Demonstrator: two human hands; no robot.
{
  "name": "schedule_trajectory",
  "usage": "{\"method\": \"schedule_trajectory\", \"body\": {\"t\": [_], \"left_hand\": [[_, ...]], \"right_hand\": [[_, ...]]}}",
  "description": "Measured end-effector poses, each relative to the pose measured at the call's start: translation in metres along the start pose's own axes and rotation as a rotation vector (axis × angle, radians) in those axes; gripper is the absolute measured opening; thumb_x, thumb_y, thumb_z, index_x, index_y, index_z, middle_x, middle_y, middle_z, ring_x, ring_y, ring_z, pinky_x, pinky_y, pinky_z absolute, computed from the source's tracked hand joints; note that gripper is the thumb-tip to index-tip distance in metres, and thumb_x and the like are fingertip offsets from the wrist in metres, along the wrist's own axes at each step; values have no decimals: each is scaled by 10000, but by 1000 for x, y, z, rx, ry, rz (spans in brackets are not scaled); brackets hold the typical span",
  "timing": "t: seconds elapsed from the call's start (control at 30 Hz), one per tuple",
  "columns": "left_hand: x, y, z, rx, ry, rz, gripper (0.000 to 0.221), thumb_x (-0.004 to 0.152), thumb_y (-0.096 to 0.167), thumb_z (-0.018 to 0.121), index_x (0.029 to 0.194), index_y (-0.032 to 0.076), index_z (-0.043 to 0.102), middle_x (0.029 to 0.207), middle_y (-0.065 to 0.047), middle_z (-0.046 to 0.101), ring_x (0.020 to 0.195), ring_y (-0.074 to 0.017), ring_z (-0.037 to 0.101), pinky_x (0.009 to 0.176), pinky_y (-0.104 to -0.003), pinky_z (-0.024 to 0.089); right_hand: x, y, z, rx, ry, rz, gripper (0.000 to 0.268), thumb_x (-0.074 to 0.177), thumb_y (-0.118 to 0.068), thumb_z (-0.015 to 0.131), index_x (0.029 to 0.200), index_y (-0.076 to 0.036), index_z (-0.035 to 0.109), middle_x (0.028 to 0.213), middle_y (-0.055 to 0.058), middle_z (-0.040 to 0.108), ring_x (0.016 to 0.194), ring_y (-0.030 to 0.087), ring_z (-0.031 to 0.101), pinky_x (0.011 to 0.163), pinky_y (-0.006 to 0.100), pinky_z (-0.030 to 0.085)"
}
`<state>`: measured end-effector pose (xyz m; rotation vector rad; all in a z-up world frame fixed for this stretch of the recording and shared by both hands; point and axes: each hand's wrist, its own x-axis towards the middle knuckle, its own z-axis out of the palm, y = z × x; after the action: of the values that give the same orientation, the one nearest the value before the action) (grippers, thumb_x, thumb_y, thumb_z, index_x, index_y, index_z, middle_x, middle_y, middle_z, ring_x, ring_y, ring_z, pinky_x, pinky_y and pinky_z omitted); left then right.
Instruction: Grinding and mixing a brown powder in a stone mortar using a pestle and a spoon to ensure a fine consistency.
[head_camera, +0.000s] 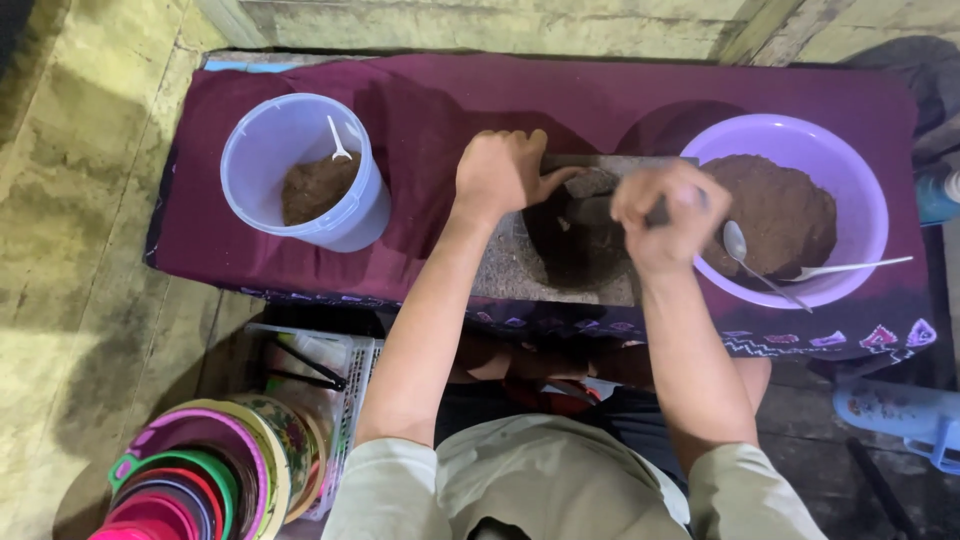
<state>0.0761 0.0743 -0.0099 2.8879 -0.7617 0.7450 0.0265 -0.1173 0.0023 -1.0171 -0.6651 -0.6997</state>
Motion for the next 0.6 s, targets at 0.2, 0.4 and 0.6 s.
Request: {"method": "schedule_trajectory", "body": {"t": [0.2, 0.4, 0.6], "left_hand": [[11, -6, 12, -9, -16, 1, 629, 878, 770, 566, 806, 149, 632, 640, -77, 658, 628, -302, 725, 624, -438, 559], [19, -7, 8, -5, -260, -27, 716, 930, 829, 408, 906, 146, 624, 760, -91, 702, 750, -335, 748, 699, -479, 563], [23, -8, 6, -20, -321, -44, 661, 948, 781, 421, 933, 149, 614, 801, -80, 708, 794, -330, 749, 742, -472, 561]], "right_hand": [[11, 15, 3, 40, -65, 70, 488, 1029, -184, 454, 565, -34, 445, 350, 63, 325, 279, 158, 379, 306, 271, 323], [5, 13, 2, 63, -45, 43, 486, 1018, -229, 495, 577, -26, 487, 345, 52, 344, 285, 155, 388, 326, 261, 328], [2, 21, 9, 82, -144, 94, 456, 998, -139, 503, 562, -8, 489, 349, 89, 363, 275, 184, 396, 318, 280, 351]]}}
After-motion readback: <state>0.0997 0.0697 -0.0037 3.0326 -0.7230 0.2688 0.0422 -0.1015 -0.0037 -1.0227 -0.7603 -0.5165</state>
